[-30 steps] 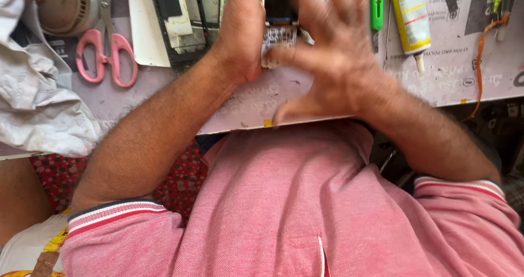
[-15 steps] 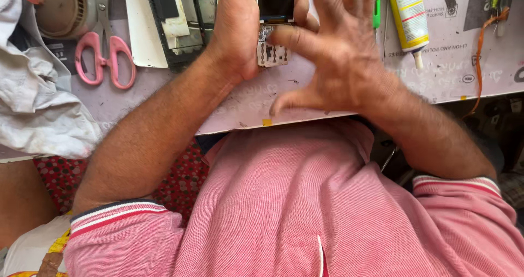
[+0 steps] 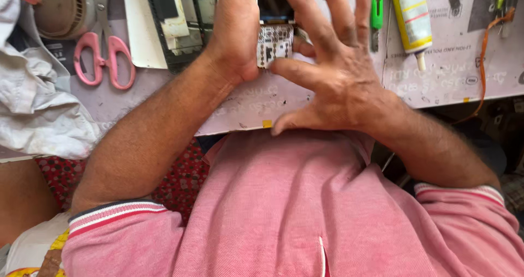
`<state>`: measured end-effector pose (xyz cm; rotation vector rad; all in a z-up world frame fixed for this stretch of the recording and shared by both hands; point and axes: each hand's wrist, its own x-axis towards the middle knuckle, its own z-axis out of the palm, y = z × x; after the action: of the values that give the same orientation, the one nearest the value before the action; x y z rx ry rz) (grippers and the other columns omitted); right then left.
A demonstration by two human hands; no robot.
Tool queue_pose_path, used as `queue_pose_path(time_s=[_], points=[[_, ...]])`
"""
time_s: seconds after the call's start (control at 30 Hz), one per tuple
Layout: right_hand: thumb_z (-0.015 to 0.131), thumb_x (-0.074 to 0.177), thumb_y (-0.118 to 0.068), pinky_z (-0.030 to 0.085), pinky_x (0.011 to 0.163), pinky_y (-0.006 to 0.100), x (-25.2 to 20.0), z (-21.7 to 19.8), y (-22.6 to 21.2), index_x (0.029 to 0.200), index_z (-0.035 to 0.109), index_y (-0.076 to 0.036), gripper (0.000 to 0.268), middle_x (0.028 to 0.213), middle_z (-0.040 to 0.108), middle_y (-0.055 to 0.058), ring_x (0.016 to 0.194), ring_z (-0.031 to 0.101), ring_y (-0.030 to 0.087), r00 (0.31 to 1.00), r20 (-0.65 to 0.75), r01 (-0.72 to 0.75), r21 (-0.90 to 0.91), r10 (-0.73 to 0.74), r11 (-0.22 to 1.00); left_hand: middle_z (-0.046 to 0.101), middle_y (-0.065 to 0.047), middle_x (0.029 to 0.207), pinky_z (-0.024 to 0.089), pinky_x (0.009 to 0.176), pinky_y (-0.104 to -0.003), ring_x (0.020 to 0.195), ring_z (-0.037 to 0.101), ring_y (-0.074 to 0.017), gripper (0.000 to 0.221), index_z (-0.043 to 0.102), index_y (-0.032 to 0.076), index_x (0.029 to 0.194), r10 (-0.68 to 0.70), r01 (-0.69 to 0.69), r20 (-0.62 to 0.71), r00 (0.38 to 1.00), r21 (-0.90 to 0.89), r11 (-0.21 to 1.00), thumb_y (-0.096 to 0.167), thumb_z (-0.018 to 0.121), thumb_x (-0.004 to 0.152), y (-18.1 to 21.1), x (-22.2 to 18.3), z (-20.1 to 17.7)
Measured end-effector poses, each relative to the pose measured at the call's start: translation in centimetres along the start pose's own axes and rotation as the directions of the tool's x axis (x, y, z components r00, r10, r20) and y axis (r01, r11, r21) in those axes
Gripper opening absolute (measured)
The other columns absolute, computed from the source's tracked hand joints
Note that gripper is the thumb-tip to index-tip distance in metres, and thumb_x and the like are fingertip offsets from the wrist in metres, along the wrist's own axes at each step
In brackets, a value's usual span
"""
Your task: The person applies adhesive from a tube to mobile phone components, joins parts together by hand, and cleans a circuit board with a brush.
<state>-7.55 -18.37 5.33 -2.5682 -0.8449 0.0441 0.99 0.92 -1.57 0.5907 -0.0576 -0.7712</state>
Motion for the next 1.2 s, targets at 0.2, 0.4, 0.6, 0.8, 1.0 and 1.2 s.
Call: queue_pose_path(time_s=[0.2, 0.4, 0.6, 0.8, 1.0, 1.2], points=[[0.078, 0.074, -0.084, -0.006, 0.118, 0.076, 0.5, -0.2, 0.1, 0.117, 0.078, -0.021, 0.076, 0.166, 0.022, 0.026, 0.153, 0.010, 0.051, 1.000, -0.017, 0.020, 0.014, -0.019, 1.000, 0.069, -0.020, 0.103, 0.065, 0.068, -0.053, 0.085, 0.073, -0.0347, 0.067, 0.061, -0.001, 0.117, 0.007, -0.009, -0.029, 1.000, -0.071, 0.997, 0.059, 0.033, 0.106, 0.2, 0.3, 0.6], [0.085, 0.074, -0.083, -0.003, 0.118, 0.075, 0.3, -0.5, 0.8, 0.118, 0.079, -0.024, 0.074, 0.164, 0.027, 0.026, 0.152, 0.014, 0.051, 0.999, -0.009, 0.048, 0.051, -0.048, 0.998, 0.069, -0.020, 0.101, 0.066, 0.069, -0.051, 0.086, 0.073, -0.0347, 0.070, 0.061, -0.003, 0.120, 0.034, -0.033, 0.025, 0.999, -0.035, 0.999, 0.061, 0.036, 0.108, 0.2, 0.2, 0.7], [0.084, 0.078, -0.080, -0.005, 0.120, 0.075, -0.5, -0.4, 1.0, 0.121, 0.078, -0.026, 0.070, 0.167, 0.024, 0.028, 0.154, 0.012, 0.054, 0.999, 0.005, 0.052, 0.063, -0.053, 0.997, 0.070, -0.018, 0.099, 0.068, 0.072, -0.052, 0.088, 0.075, -0.0361, 0.070, 0.061, -0.002, 0.114, -0.041, 0.040, -0.047, 0.998, -0.007, 0.999, 0.060, 0.030, 0.104, 0.1, -0.3, 0.6], [0.079, 0.075, -0.079, -0.004, 0.119, 0.076, 0.1, -0.8, 0.9, 0.123, 0.078, -0.024, 0.073, 0.166, 0.023, 0.028, 0.153, 0.011, 0.054, 1.000, -0.022, -0.002, 0.043, 0.003, 0.999, 0.065, -0.020, 0.097, 0.068, 0.072, -0.052, 0.090, 0.075, -0.0370, 0.075, 0.060, -0.007, 0.115, 0.038, -0.039, 0.048, 0.998, 0.031, 0.999, 0.063, 0.034, 0.109, 0.4, 0.0, 0.9], [0.080, 0.080, -0.081, -0.002, 0.121, 0.075, 0.0, -0.9, 0.8, 0.119, 0.080, -0.025, 0.068, 0.169, 0.023, 0.026, 0.156, 0.011, 0.050, 0.994, 0.009, 0.104, 0.000, -0.104, 0.995, 0.070, -0.021, 0.106, 0.067, 0.070, -0.052, 0.089, 0.074, -0.0372, 0.070, 0.061, -0.001, 0.119, -0.035, 0.037, -0.105, 0.994, 0.016, 0.999, 0.061, 0.033, 0.103, 0.3, -0.1, 1.1], [0.081, 0.076, -0.080, -0.001, 0.121, 0.074, -0.6, -0.3, 1.6, 0.116, 0.079, -0.021, 0.071, 0.165, 0.023, 0.025, 0.154, 0.011, 0.048, 0.997, -0.034, 0.067, 0.034, -0.066, 0.997, 0.066, -0.020, 0.102, 0.066, 0.072, -0.053, 0.089, 0.073, -0.0364, 0.076, 0.061, -0.003, 0.117, 0.009, -0.010, 0.032, 0.999, 0.031, 0.999, 0.068, 0.038, 0.106, -0.1, -0.3, 0.5]])
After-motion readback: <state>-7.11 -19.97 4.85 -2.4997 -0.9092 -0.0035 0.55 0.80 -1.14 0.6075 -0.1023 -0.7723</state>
